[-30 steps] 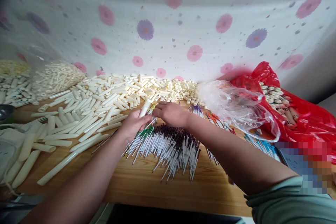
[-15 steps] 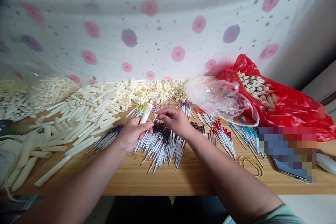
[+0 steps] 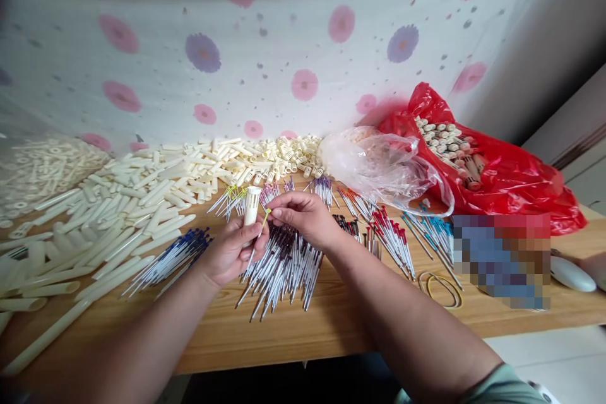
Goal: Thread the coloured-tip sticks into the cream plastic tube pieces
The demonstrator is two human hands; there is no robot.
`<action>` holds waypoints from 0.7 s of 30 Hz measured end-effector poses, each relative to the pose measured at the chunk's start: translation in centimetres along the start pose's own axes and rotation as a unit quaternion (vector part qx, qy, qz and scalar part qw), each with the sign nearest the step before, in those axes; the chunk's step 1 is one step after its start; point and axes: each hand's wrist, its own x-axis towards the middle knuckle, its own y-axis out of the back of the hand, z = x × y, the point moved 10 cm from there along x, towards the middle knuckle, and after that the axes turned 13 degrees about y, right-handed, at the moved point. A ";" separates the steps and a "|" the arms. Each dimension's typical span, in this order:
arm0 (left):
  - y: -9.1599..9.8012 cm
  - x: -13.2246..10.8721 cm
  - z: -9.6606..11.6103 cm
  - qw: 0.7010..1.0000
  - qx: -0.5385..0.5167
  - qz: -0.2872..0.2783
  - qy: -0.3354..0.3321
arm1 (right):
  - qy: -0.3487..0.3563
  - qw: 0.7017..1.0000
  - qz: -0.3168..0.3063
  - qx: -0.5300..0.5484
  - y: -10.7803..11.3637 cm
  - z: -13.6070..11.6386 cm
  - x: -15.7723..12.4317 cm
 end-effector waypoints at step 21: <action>-0.5 -2.0 4.1 0.852 0.403 0.108 -0.318 | 0.409 0.832 0.021 -0.374 -4.1 -16.5 -4.7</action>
